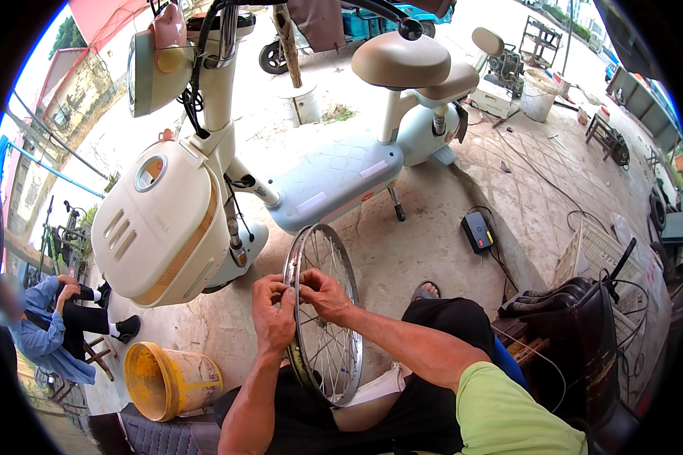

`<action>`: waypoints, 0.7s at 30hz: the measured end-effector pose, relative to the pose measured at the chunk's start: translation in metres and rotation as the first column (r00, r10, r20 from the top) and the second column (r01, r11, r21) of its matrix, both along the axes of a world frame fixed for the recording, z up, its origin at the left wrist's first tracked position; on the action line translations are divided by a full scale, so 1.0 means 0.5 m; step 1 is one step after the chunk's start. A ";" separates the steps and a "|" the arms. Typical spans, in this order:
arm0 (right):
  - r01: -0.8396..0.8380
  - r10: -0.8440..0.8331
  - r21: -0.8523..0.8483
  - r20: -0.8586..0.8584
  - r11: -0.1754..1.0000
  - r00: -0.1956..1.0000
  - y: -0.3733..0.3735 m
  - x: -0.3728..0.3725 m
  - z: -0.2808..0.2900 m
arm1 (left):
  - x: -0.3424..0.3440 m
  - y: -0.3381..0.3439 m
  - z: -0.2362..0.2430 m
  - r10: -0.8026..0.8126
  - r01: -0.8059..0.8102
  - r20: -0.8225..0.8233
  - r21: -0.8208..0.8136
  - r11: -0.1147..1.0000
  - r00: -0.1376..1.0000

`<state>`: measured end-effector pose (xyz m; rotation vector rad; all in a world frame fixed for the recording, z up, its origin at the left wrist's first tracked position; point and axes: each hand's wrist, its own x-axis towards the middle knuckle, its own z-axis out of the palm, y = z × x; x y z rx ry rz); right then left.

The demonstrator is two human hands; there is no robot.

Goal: The person holds a scooter wheel on their lap and repeatedly adjusts the rim and spokes by hand. They rotate the wheel and make small manual adjustments to the rim area throughout the clip.

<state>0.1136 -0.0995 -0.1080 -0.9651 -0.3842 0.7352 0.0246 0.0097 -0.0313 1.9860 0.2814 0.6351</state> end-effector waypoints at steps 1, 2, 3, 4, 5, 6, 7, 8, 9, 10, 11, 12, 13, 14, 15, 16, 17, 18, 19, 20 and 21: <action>-0.027 0.027 -0.006 -0.001 1.000 1.000 -0.002 0.003 -0.002 | 0.000 0.000 0.002 0.000 0.000 -0.002 0.000 1.000 1.000; -0.055 0.055 -0.013 -0.002 0.998 0.999 -0.005 0.008 -0.004 | 0.000 0.000 0.004 0.000 0.000 -0.003 0.000 1.000 1.000; -0.082 0.081 -0.019 -0.004 0.996 0.997 -0.006 0.011 -0.006 | 0.000 0.000 0.004 -0.001 0.001 -0.006 0.000 1.000 1.000; -0.082 0.081 -0.025 -0.007 0.996 0.997 -0.005 0.012 -0.007 | 0.000 0.000 0.004 0.000 -0.001 -0.005 -0.002 1.000 1.000; -0.082 0.081 -0.031 -0.010 0.996 0.997 -0.005 0.012 -0.008 | 0.000 0.000 0.004 0.002 -0.002 -0.004 -0.005 1.000 1.000; -0.083 0.083 -0.036 -0.013 0.996 0.996 -0.004 0.011 -0.003 | 0.000 0.000 0.004 0.004 -0.004 -0.003 -0.007 1.000 1.000; -0.061 0.061 -0.026 -0.016 0.998 0.998 -0.002 0.008 0.003 | 0.000 0.002 0.001 0.003 -0.003 -0.005 -0.016 1.000 1.000; -0.039 0.038 -0.016 -0.020 0.999 0.999 0.000 0.003 0.008 | -0.001 0.004 -0.003 0.002 -0.003 -0.007 -0.025 1.000 1.000; -0.014 0.014 -0.006 -0.023 1.000 1.000 -0.001 0.001 0.015 | 0.000 0.004 -0.005 -0.001 0.001 -0.008 -0.035 0.999 1.000; -0.012 0.013 0.012 -0.024 1.000 1.000 0.000 0.001 0.008 | 0.001 0.004 -0.006 -0.003 0.003 -0.006 -0.030 1.000 1.000; -0.011 0.011 0.030 -0.025 1.000 1.000 0.002 0.003 -0.006 | 0.002 0.003 -0.007 -0.005 0.005 -0.004 -0.024 1.000 1.000; -0.010 0.011 0.048 -0.026 0.999 1.000 0.004 0.003 -0.006 | 0.003 0.002 -0.007 -0.005 0.005 -0.002 -0.019 1.000 1.000; -0.022 0.023 0.030 -0.013 0.999 1.000 0.003 0.004 -0.006 | 0.003 0.001 -0.005 0.000 0.000 0.004 -0.023 1.000 1.000; -0.034 0.034 0.012 -0.001 0.999 0.999 -0.001 0.006 -0.007 | 0.003 -0.002 -0.001 0.006 -0.006 0.011 -0.028 1.000 1.000; -0.047 0.047 -0.005 0.012 0.999 0.999 -0.003 0.007 -0.003 | 0.003 -0.003 0.002 0.012 -0.011 0.018 -0.032 0.999 1.000; -0.052 0.053 -0.007 0.007 0.999 0.999 -0.004 0.008 -0.002 | 0.003 -0.002 0.001 0.008 -0.008 0.015 -0.023 1.000 1.000; -0.059 0.059 -0.008 0.002 0.998 0.998 -0.004 0.008 -0.001 | 0.003 0.000 0.000 0.005 -0.005 0.013 -0.015 1.000 1.000; -0.064 0.064 -0.009 -0.004 0.998 0.998 -0.005 0.008 0.002 | 0.002 0.001 -0.002 0.001 -0.001 0.009 -0.007 1.000 1.000; -0.067 0.067 -0.013 -0.008 0.998 0.998 -0.005 0.008 0.005 | 0.003 0.002 -0.003 0.004 -0.004 0.013 -0.014 1.000 1.000; -0.071 0.071 -0.017 -0.012 0.997 0.997 -0.004 0.008 0.007 | 0.003 0.002 -0.004 0.008 -0.007 0.017 -0.022 1.000 1.000; -0.074 0.074 -0.022 -0.016 0.997 0.997 -0.004 0.009 0.010 | 0.003 0.002 -0.005 0.010 -0.009 0.021 -0.030 0.999 1.000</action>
